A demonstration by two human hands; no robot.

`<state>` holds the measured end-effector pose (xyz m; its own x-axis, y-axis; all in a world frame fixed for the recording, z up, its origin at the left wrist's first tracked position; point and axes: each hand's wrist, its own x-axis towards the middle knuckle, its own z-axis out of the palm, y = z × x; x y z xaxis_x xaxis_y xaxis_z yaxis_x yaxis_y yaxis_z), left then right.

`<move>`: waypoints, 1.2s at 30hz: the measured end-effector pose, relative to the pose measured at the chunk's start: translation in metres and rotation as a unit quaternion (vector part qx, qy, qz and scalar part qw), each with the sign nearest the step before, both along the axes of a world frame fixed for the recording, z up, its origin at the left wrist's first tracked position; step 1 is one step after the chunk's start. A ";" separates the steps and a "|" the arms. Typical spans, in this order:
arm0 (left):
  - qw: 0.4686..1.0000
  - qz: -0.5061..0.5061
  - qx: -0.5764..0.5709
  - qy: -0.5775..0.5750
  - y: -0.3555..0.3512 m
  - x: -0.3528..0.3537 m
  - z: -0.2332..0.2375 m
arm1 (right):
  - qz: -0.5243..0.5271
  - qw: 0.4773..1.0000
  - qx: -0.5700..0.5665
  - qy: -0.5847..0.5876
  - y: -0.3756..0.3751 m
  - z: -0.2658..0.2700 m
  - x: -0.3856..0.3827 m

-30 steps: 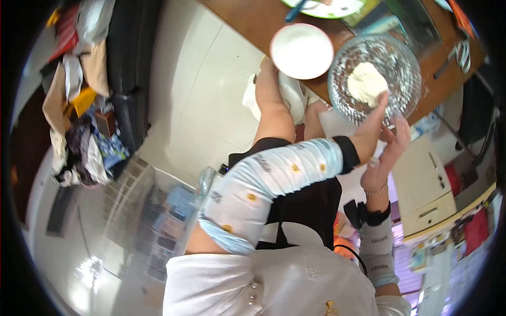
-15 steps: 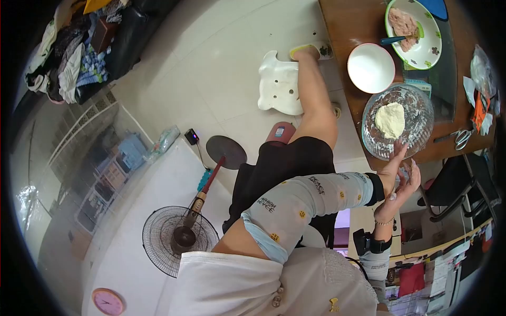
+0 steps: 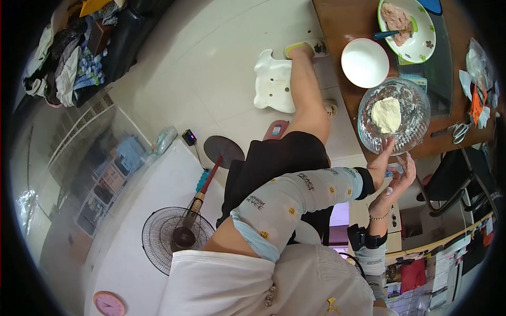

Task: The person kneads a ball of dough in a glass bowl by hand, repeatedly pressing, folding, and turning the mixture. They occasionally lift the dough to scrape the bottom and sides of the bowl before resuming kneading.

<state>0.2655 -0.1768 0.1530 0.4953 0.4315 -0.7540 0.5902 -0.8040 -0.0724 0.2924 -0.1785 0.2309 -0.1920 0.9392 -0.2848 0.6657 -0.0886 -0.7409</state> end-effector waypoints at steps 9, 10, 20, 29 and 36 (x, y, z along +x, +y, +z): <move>0.988 -0.016 0.105 -0.110 -0.017 -0.008 -0.010 | -0.058 0.997 0.031 0.039 -0.025 -0.014 0.005; 0.989 -0.068 0.082 -0.105 -0.008 -0.025 0.002 | -0.075 0.996 0.027 0.044 -0.027 -0.009 -0.001; 0.796 0.292 -0.068 -0.526 0.051 -0.081 -0.029 | -0.454 0.890 0.024 0.013 -0.019 -0.083 0.045; 0.637 0.661 -0.131 -0.373 0.107 -0.056 -0.107 | -0.603 0.798 -0.007 0.026 -0.026 -0.220 0.070; 0.731 0.606 -0.159 -0.268 0.107 -0.053 -0.106 | -0.609 0.790 0.022 -0.068 -0.006 -0.204 0.050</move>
